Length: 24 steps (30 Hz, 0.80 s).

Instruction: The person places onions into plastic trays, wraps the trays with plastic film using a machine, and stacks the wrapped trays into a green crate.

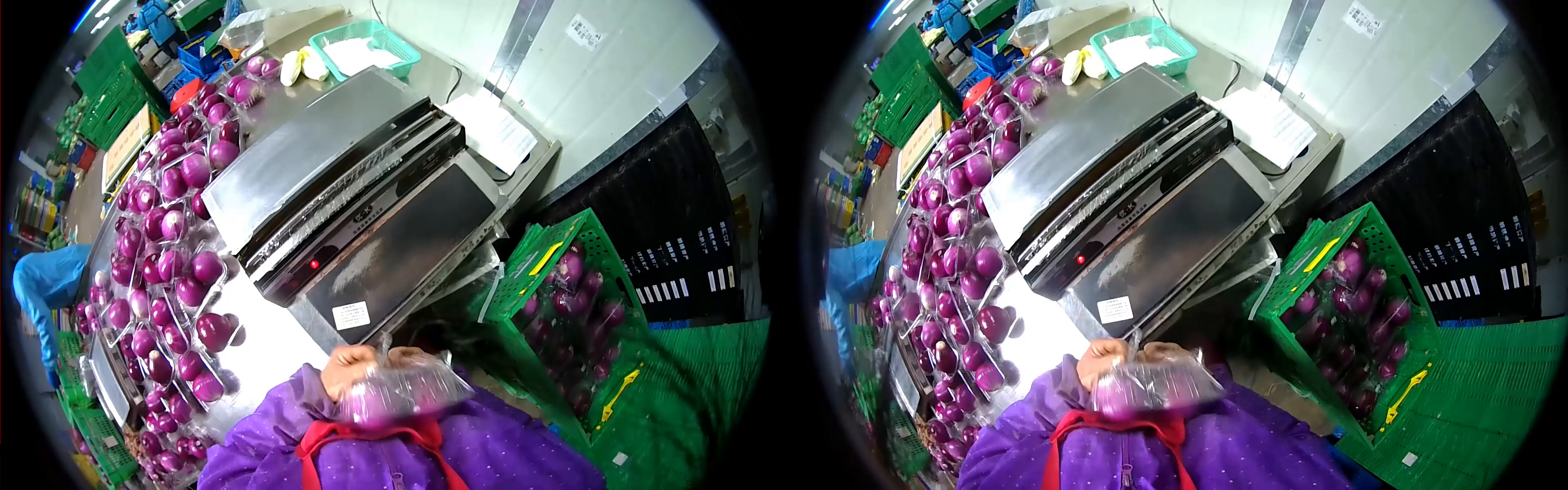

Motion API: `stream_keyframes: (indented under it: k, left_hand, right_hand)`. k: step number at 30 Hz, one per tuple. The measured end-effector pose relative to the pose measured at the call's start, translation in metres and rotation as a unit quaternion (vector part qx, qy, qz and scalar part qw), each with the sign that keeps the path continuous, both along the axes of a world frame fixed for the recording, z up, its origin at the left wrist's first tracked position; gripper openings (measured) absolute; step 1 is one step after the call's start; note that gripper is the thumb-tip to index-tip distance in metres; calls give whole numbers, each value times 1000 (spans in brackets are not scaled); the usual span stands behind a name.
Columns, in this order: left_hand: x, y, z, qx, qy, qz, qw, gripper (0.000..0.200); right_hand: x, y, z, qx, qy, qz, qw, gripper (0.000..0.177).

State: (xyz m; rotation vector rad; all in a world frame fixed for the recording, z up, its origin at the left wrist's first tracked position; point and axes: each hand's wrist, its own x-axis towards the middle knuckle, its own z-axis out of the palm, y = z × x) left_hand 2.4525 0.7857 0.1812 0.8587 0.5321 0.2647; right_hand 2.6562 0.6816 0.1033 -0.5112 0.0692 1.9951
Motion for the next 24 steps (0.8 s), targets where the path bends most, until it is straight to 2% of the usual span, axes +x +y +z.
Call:
stream_keyframes:
  k: [2, 4, 5, 6, 7, 8, 9, 11, 12, 13, 14, 16, 17, 18, 20, 22, 23, 24]
  left_hand:
    - [20, -8, 43, -94, -158, -14, 983, 32]
    - [22, -2, 58, -69, -198, -112, 971, 50]
    - [9, -7, 27, -116, -146, -207, 961, 55]
    - [1, -17, 21, -136, -141, -217, 956, 58]
    - [-1, -23, 15, -155, -139, -233, 950, 60]
    - [5, -23, 11, -172, -139, -254, 941, 63]
    - [7, -26, 13, -187, -108, -281, 935, 63]
    - [13, -31, 17, -222, -61, -307, 924, 63]
    - [16, -36, 14, -249, -52, -300, 919, 63]
    - [19, -41, 11, -282, -45, -285, 915, 62]
    - [21, -48, 6, -321, -41, -260, 910, 62]
    - [24, -63, -7, -424, -38, -201, 882, 61]
    - [29, -68, -13, -473, -40, -174, 863, 61]
    - [34, -72, -19, -525, -42, -152, 836, 60]
    - [51, -77, -31, -617, -36, -127, 776, 60]
    - [76, -78, -39, -671, -23, -131, 729, 59]
    - [96, -80, -39, -661, -12, -148, 736, 59]
    - [124, -81, -40, -384, -47, -257, 886, 52]
  right_hand:
    - [-9, -8, 14, 13, -162, 34, 986, 21]
    - [-10, -12, 31, 30, -327, 67, 942, 20]
    - [-5, -11, 41, 29, -423, 58, 904, 19]
    - [7, -13, 60, 18, -504, 37, 863, 18]
    - [19, -10, 80, 20, -536, -43, 843, 17]
    - [34, -9, 102, 46, -505, -132, 851, 31]
    - [30, 1, 143, 218, -590, -115, 769, 31]
    - [-14, -1, 169, 380, -486, -4, 787, 45]
    - [-27, -3, 145, 519, -445, 131, 718, 50]
    - [-24, -17, 148, 500, -486, 109, 709, 53]
    - [-8, -24, 150, 497, -473, 118, 718, 61]
    - [24, -76, 116, 365, -495, 201, 763, 74]
    - [28, -98, 111, 313, -477, 168, 804, 77]
    - [25, -118, 105, 258, -388, 90, 880, 75]
    - [12, -142, 83, 211, -428, -89, 874, 66]
    - [9, -160, 32, 129, -296, -204, 924, 54]
    - [17, -169, 33, 127, -263, -279, 915, 52]
    - [28, -180, 33, 125, -228, -352, 899, 50]
